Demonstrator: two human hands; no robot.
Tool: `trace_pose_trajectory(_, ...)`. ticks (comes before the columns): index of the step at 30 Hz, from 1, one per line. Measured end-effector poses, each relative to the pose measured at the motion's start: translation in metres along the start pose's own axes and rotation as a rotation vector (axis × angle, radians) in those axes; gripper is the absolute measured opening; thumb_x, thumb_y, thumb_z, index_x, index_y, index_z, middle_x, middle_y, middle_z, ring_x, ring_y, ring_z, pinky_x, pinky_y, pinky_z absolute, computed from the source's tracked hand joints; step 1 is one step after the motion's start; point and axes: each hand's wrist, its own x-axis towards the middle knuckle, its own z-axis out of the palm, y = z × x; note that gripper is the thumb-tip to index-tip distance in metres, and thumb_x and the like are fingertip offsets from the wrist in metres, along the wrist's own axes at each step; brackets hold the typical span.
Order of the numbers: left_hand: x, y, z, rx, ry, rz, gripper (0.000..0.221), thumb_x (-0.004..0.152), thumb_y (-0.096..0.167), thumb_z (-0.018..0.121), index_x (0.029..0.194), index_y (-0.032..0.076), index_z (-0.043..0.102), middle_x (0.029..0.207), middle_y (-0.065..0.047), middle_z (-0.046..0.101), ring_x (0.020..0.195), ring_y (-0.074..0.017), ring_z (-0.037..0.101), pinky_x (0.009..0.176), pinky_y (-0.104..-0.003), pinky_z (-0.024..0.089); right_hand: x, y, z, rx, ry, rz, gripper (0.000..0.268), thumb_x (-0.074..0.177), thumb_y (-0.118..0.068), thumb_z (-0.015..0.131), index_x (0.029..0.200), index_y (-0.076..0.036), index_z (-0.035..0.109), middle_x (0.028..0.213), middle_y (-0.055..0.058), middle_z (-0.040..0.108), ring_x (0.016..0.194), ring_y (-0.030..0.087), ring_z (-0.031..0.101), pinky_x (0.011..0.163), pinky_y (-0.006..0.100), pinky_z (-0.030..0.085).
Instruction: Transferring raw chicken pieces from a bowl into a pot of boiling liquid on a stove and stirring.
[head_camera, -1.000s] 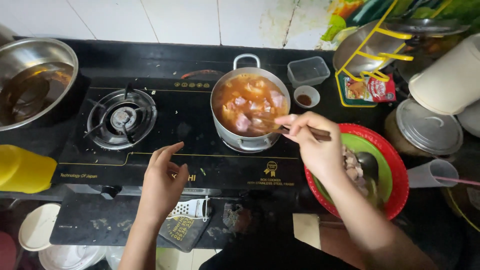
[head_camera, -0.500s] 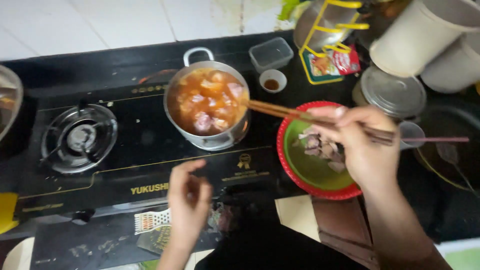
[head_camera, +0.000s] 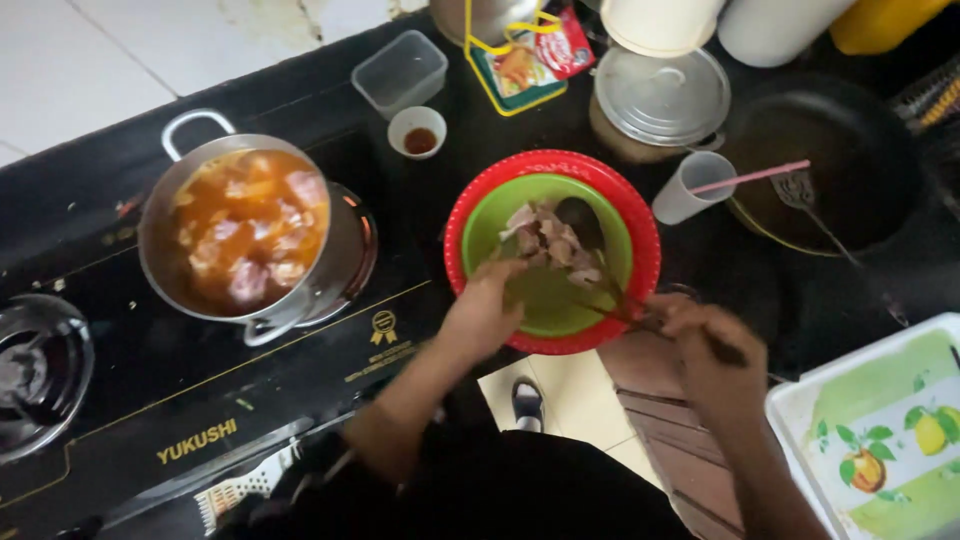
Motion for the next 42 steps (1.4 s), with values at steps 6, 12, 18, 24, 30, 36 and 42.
trace_pose_trajectory(6, 0.110, -0.033, 0.045, 0.535, -0.275, 0.063, 0.098, 0.079, 0.019, 0.082, 0.160, 0.023, 0.027, 0.172, -0.016, 0.018, 0.127, -0.0559, 0.053, 0.100, -0.066, 0.049, -0.016, 0.030, 0.010, -0.078, 0.063, 0.084, 0.025, 0.095, 0.008, 0.055, 0.079, -0.005, 0.069, 0.115, 0.017, 0.079, 0.112, 0.028, 0.076, 0.099, 0.037, 0.060)
trace_pose_trajectory(12, 0.156, -0.058, 0.063, 0.893, -0.204, 0.347, 0.053, 0.099, 0.020, 0.069, 0.147, 0.023, 0.047, 0.131, -0.019, 0.047, 0.134, -0.0509, 0.049, 0.090, -0.056, 0.059, -0.007, 0.056, 0.014, -0.172, 0.059, -0.153, 0.030, 0.095, 0.012, 0.060, 0.079, -0.006, 0.078, 0.090, 0.014, 0.081, 0.107, 0.039, 0.077, 0.101, 0.051, 0.058)
trace_pose_trajectory(18, 0.166, -0.046, 0.061, 0.989, -0.291, 0.293, 0.035, 0.107, 0.018, 0.053, 0.141, 0.026, 0.048, 0.137, -0.023, 0.052, 0.137, -0.0526, 0.049, 0.091, -0.056, 0.059, 0.019, 0.074, 0.010, 0.058, 0.096, -0.090, 0.030, 0.099, 0.011, 0.059, 0.075, -0.002, 0.070, 0.085, 0.014, 0.076, 0.100, 0.039, 0.078, 0.101, 0.055, 0.057)
trace_pose_trajectory(24, 0.158, -0.010, 0.050, 0.807, -0.341, 0.155, 0.054, 0.105, 0.018, 0.062, 0.147, 0.045, 0.042, 0.143, -0.018, 0.044, 0.131, -0.0505, 0.054, 0.094, -0.058, 0.060, 0.024, 0.096, 0.012, 0.138, 0.139, -0.026, 0.029, 0.101, 0.008, 0.060, 0.077, -0.004, 0.071, 0.092, 0.009, 0.077, 0.102, 0.027, 0.077, 0.101, 0.055, 0.058)
trace_pose_trajectory(30, 0.147, 0.024, 0.040, 0.433, -0.365, -0.255, 0.070, 0.087, 0.066, 0.056, 0.143, 0.026, 0.042, 0.144, -0.025, 0.052, 0.131, -0.0482, 0.061, 0.114, -0.052, 0.047, 0.029, 0.128, 0.015, 0.270, 0.130, -0.002, 0.034, 0.103, 0.010, 0.054, 0.072, -0.001, 0.063, 0.101, 0.015, 0.075, 0.108, 0.030, 0.076, 0.100, 0.057, 0.058)
trace_pose_trajectory(36, 0.148, -0.020, 0.054, 0.509, -0.454, -0.015, 0.086, 0.079, 0.008, 0.091, 0.147, 0.036, 0.046, 0.151, -0.027, 0.041, 0.118, -0.0510, 0.069, 0.095, -0.057, 0.062, 0.030, 0.149, 0.013, 0.482, 0.064, 0.073, 0.038, 0.105, 0.007, 0.054, 0.068, -0.004, 0.052, 0.109, 0.015, 0.074, 0.110, 0.031, 0.076, 0.100, 0.060, 0.059)
trace_pose_trajectory(42, 0.130, -0.011, 0.041, 0.299, -0.535, 0.058, 0.104, 0.071, -0.001, 0.092, 0.149, 0.017, 0.026, 0.144, -0.037, 0.050, 0.119, -0.0589, 0.065, 0.101, -0.063, 0.056, 0.028, 0.170, 0.016, 0.584, 0.078, 0.088, 0.037, 0.105, 0.002, 0.060, 0.070, -0.007, 0.050, 0.111, 0.014, 0.073, 0.112, 0.030, 0.075, 0.096, 0.055, 0.061)
